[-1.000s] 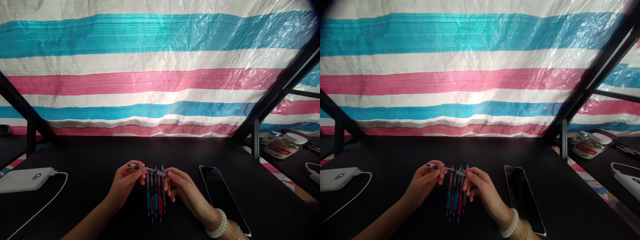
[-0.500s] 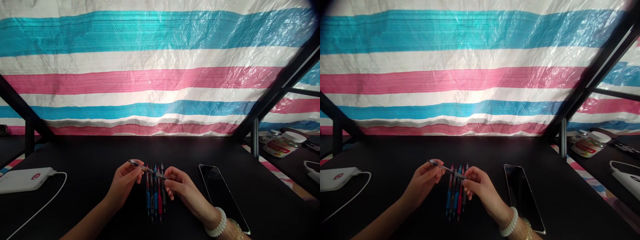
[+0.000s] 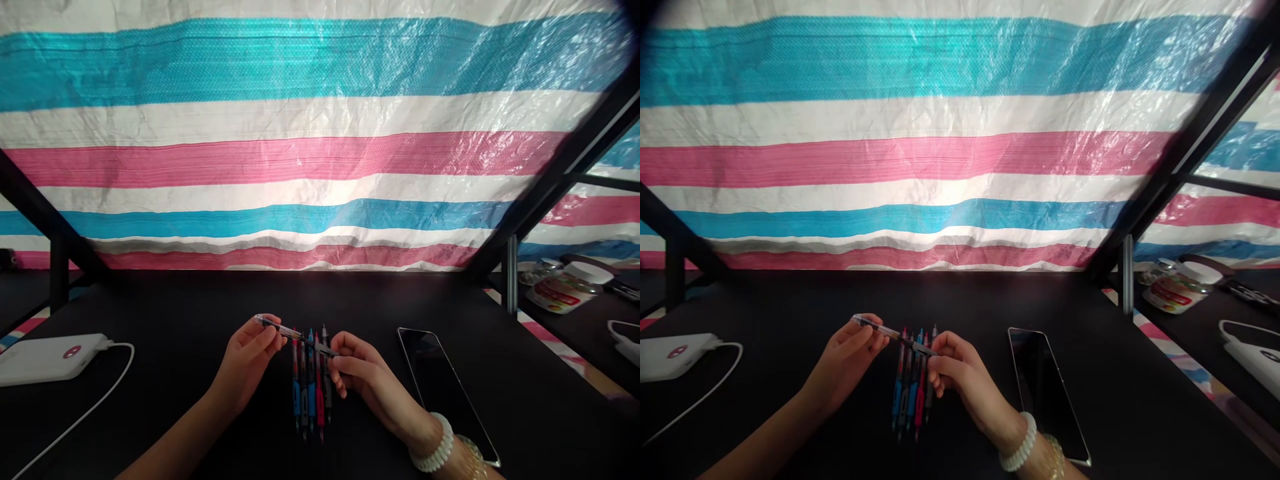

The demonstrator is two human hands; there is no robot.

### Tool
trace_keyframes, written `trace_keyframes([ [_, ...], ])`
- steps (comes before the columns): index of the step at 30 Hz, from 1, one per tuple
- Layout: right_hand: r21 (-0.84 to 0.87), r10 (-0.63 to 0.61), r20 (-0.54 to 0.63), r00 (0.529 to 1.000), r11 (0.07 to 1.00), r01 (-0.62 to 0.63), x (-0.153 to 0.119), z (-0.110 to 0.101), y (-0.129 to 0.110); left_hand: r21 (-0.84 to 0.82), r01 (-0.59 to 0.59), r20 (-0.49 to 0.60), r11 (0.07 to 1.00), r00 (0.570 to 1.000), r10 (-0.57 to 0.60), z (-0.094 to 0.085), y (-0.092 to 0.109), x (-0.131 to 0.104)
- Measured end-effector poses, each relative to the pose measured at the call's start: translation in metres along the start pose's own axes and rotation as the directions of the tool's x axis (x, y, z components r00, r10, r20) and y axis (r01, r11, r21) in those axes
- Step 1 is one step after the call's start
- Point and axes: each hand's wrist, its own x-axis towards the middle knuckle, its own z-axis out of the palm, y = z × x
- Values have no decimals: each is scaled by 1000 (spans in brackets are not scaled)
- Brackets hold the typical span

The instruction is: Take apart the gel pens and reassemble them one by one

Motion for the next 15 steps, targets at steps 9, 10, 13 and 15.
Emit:
trace_keyframes([
  [9, 56, -30, -27, 999, 998, 31, 0, -2, 1, -76, 26, -26, 997, 999, -28, -1, 2, 2],
  [10, 65, -34, -34, 999, 997, 36, 0, -2, 1, -75, 22, -34, 997, 999, -25, -1, 3, 2],
  [13, 92, -49, -50, 998, 994, 54, 1, -3, 2, -79, 9, -52, 997, 999, -13, 0, 6, 1],
  [15, 120, -58, -63, 996, 991, 65, 2, -4, 3, -101, 8, -70, 995, 997, -15, 0, 7, 1],
])
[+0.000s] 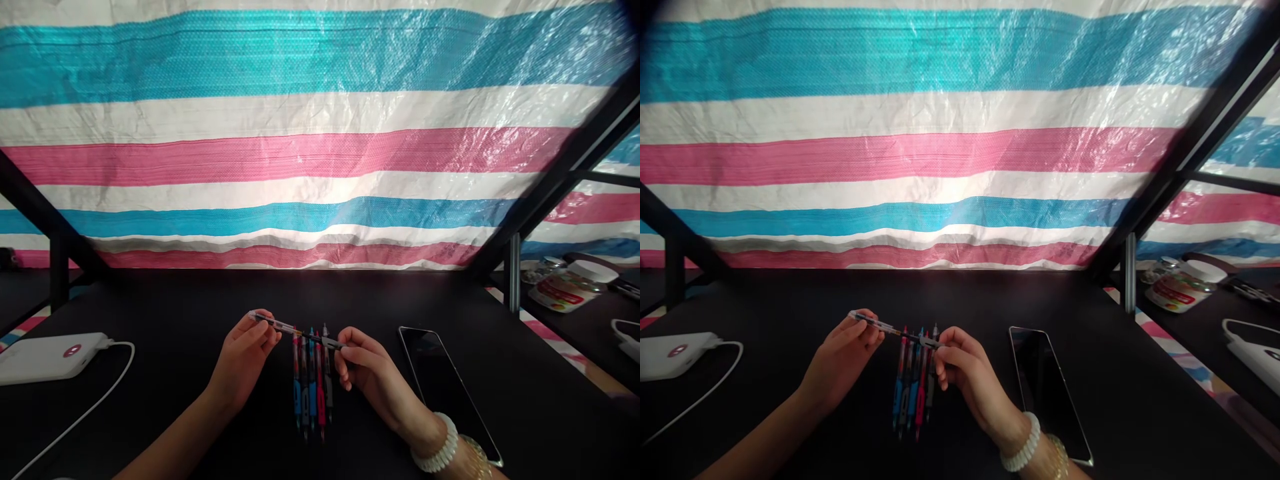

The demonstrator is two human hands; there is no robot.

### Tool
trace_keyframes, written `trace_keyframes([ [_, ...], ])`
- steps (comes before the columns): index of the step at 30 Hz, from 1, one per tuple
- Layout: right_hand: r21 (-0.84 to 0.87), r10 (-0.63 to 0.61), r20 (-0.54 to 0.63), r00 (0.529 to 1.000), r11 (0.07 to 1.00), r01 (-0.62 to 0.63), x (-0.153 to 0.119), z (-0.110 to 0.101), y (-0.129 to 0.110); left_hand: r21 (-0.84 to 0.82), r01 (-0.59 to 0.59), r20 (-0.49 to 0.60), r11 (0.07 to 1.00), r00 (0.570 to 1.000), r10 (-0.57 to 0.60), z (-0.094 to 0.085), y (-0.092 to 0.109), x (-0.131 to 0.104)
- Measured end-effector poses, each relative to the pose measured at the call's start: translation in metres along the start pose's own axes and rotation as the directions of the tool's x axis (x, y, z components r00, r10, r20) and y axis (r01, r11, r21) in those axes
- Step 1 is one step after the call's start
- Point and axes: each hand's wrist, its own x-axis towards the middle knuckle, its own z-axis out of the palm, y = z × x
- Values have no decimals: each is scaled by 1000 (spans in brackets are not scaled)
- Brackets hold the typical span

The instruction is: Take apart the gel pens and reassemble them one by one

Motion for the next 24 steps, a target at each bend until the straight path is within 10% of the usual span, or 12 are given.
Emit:
trace_keyframes([
  [12, 228, 25, -48, 999, 974, -13, 4, -7, 1, -238, 111, -174, 965, 973, -155, -2, 2, 5],
  [24, 296, 97, -85, 992, 953, -68, 8, -6, -4, -164, 149, -18, 975, 988, -154, -2, 0, 2],
])
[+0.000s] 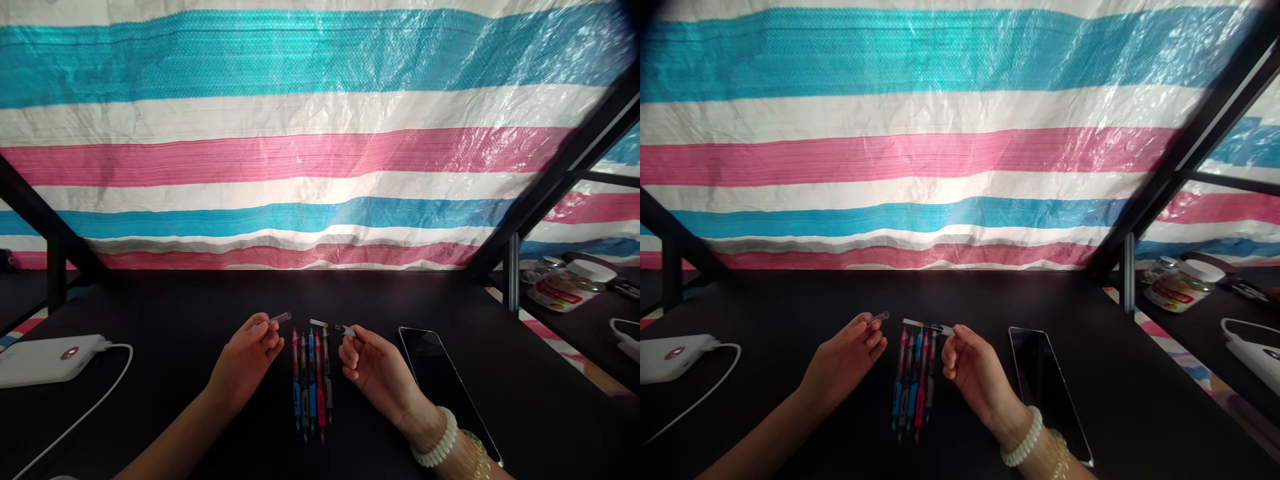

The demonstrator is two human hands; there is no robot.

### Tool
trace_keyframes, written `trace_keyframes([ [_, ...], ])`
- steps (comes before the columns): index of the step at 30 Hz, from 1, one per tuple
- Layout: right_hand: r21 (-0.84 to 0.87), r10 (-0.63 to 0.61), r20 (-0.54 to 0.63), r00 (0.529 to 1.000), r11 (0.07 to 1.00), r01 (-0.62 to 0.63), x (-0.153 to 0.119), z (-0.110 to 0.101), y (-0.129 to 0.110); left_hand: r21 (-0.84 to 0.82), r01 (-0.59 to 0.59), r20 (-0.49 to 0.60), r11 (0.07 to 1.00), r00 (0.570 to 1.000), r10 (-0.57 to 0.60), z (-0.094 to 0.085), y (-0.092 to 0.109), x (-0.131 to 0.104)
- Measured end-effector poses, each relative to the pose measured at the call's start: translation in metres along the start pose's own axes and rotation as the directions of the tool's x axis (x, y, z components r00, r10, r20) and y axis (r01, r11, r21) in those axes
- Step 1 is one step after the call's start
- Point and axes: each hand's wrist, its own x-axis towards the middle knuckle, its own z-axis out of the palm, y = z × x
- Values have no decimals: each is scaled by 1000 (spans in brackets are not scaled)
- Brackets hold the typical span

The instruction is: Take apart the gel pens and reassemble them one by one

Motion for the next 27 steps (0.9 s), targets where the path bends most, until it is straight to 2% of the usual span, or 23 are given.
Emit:
trace_keyframes([
  [7, 19, 25, -37, 999, 1000, -24, 2, -1, -2, 108, -56, 114, 993, 993, 43, 1, 0, -4],
  [18, 42, 18, -62, 998, 999, -16, 3, -3, -2, 112, -73, 162, 991, 985, 55, -4, -2, -2],
  [27, 10, -42, -82, 996, 999, 43, 1, -1, -4, 156, -109, 143, 982, 986, 87, 0, -1, -4],
])
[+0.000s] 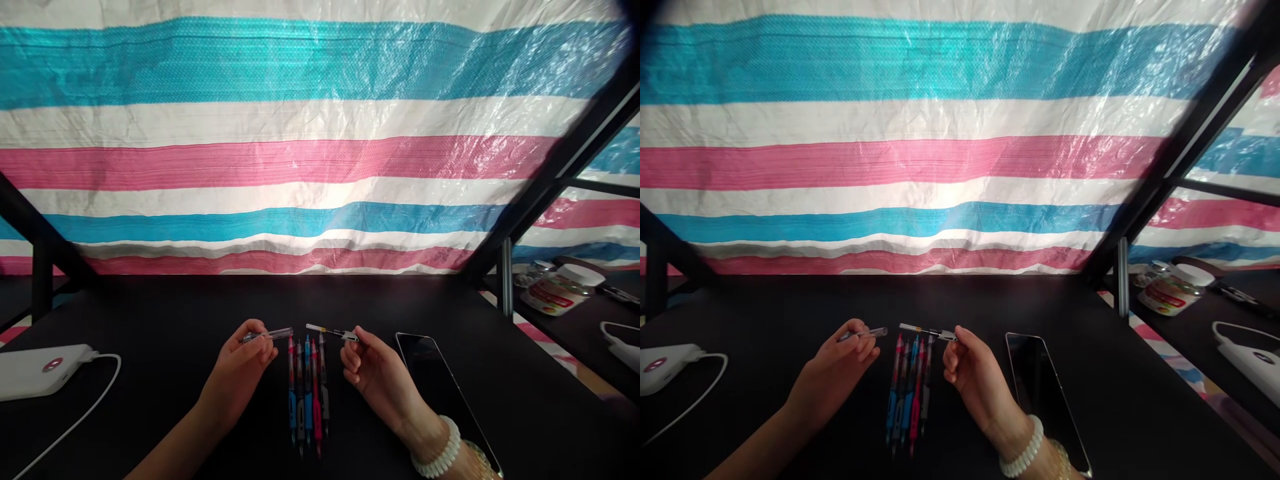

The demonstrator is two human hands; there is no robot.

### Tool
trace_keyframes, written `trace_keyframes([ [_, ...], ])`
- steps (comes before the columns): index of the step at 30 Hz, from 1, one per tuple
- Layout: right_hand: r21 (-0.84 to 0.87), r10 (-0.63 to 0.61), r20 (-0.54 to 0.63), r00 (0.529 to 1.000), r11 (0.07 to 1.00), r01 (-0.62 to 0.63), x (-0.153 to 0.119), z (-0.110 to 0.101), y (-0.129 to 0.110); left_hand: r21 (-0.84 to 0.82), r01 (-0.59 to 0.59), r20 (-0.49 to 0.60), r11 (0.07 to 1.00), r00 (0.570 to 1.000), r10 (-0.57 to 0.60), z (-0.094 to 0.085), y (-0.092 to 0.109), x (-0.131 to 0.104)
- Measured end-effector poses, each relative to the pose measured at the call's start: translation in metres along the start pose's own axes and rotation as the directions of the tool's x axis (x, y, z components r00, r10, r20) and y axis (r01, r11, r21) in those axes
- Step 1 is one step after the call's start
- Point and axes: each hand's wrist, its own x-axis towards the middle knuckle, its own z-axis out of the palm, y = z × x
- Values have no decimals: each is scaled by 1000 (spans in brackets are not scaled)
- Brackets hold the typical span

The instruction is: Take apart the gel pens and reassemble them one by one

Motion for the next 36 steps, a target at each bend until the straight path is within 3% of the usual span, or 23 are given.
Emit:
trace_keyframes([
  [10, -19, -48, 9, 999, 999, 48, -1, 1, 2, 57, -6, -6, 998, 1000, 7, 2, 0, -2],
  [19, -201, -206, 29, 978, 957, 207, -5, -1, 5, 158, -9, 21, 987, 1000, 6, 0, -2, -5],
  [27, -560, -386, 138, 912, 729, 393, -14, 5, 3, 229, -48, 32, 972, 999, 42, 1, -1, -6],
  [36, -724, -437, 239, 867, 515, 459, -14, 8, 7, 209, -23, 30, 978, 999, 17, 4, -2, -5],
])
